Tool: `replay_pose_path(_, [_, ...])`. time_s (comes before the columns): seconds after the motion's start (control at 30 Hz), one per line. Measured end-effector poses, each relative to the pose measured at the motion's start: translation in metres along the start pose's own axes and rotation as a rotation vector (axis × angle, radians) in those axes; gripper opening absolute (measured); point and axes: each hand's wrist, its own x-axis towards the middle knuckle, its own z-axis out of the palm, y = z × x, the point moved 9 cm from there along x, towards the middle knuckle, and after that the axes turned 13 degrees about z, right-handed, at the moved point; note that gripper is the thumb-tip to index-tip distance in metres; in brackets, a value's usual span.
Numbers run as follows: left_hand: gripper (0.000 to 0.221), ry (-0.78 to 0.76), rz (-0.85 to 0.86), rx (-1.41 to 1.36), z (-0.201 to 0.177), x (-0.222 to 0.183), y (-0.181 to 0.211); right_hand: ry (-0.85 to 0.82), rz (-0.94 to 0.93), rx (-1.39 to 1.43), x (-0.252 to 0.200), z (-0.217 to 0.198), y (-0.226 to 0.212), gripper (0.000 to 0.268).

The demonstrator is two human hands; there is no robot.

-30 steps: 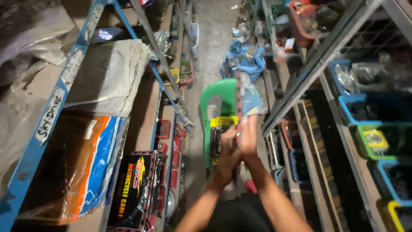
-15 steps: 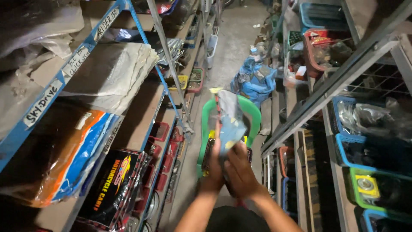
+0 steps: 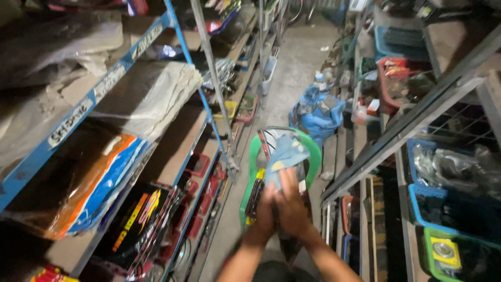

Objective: The recorder is wiping dust off packaged motorcycle cable sets using a cloth in a parts storage area.

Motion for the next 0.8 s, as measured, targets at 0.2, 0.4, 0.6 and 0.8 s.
replay_pose_path(0.2, [0.08,-0.176,0.143,0.22,0.014,0.008,0.02,-0.19,0.533,0.333,0.034,0.003,0.002,0.038])
replay_pose_path(0.4, [0.067,-0.514,0.285,0.397,0.096,-0.006,0.092,0.053,0.659,0.734,0.064,-0.019,0.024,0.061])
replay_pose_path(0.6, [0.082,-0.213,0.07,0.267,-0.013,0.012,0.043,-0.108,0.57,0.506,0.022,0.019,-0.024,0.062])
replay_pose_path(0.8, [0.086,-0.52,0.181,0.221,0.073,-0.012,0.114,0.02,0.456,0.511,0.014,0.023,0.001,0.062])
